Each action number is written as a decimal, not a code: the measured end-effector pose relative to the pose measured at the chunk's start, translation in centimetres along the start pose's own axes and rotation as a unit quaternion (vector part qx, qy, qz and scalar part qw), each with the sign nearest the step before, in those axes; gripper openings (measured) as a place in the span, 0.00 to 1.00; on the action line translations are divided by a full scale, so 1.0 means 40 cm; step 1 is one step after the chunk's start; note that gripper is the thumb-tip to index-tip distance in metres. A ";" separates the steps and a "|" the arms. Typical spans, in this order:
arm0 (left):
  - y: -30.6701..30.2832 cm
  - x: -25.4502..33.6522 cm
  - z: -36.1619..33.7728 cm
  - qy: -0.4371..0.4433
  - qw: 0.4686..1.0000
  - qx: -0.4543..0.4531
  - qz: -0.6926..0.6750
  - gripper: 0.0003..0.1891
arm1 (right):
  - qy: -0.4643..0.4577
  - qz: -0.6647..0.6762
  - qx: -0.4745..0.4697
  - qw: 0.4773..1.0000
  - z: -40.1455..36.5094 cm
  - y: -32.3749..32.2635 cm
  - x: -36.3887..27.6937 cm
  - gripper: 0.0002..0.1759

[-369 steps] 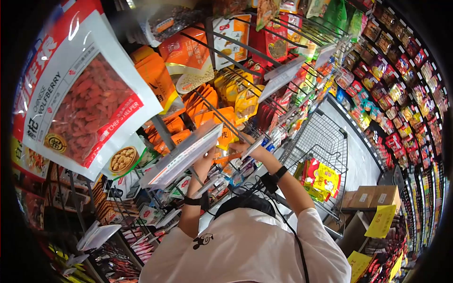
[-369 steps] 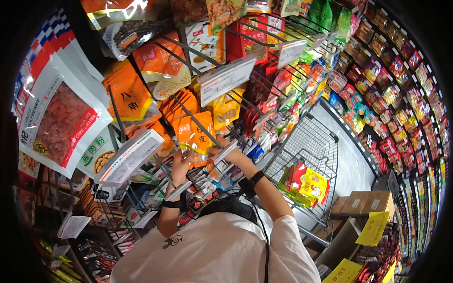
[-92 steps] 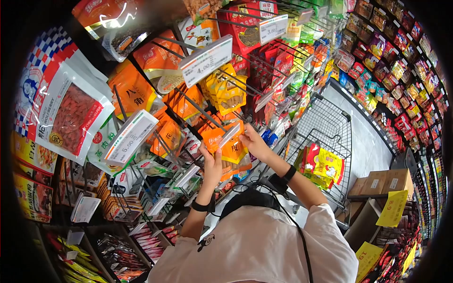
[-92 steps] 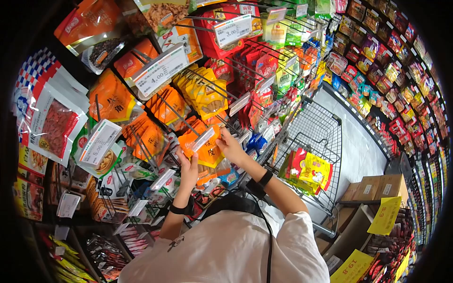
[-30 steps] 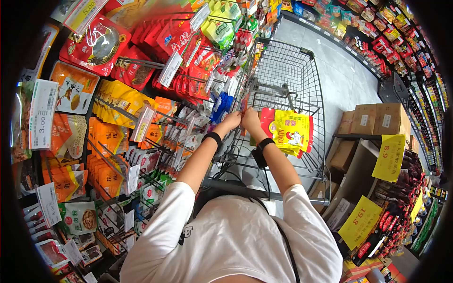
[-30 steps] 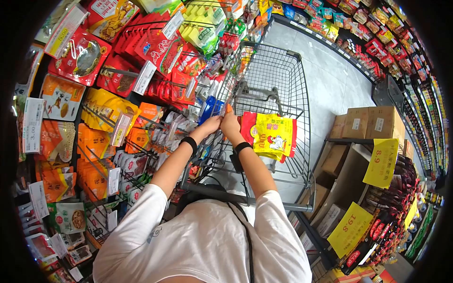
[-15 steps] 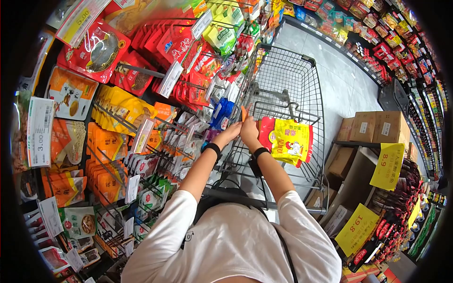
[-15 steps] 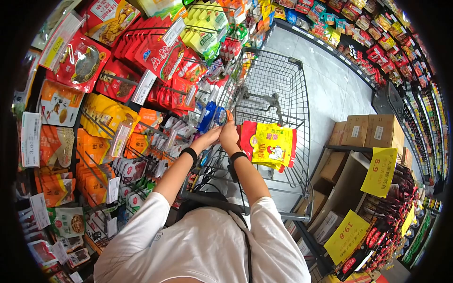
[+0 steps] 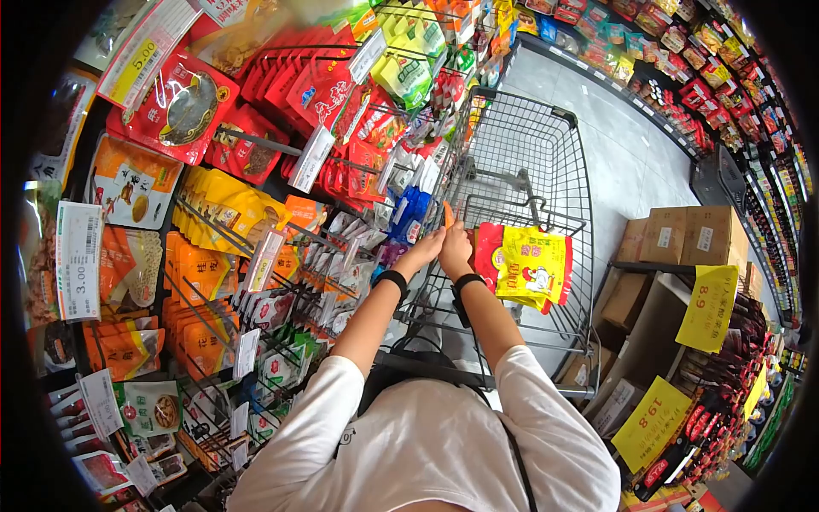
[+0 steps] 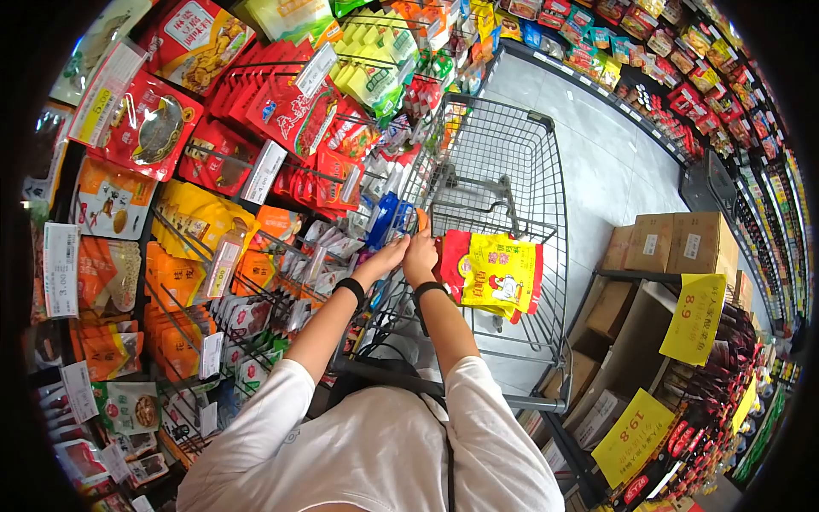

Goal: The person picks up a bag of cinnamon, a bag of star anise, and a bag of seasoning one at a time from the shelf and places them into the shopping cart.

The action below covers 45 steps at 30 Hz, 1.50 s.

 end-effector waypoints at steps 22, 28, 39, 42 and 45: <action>-0.446 -0.197 -0.626 0.112 0.910 0.186 -0.353 0.23 | -0.324 0.208 -0.027 0.922 -0.192 -0.362 -0.420 0.14; -0.527 -0.617 -0.950 0.163 0.738 0.375 -0.537 0.17 | -0.414 0.236 -0.132 0.869 -0.399 -0.364 -0.566 0.13; -0.462 -1.013 -1.072 0.172 0.594 0.417 -0.666 0.17 | -0.523 0.162 -0.221 0.807 -0.608 -0.213 -0.888 0.15; -0.457 -0.989 -1.131 0.182 0.572 0.441 -0.667 0.17 | -0.583 0.148 -0.219 0.768 -0.660 -0.122 -0.986 0.14; -0.473 -1.004 -1.156 0.202 0.576 0.440 -0.658 0.20 | -0.619 0.207 -0.199 0.731 -0.714 -0.053 -1.088 0.13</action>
Point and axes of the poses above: each hand's wrist, its own z-axis towards the middle knuckle, its own y-axis out of the palm, x = y × z, the point moved 10 cm from there along z, towards the middle knuckle, and after that the axes turned 15 degrees about -y, right-handed, at the moved point
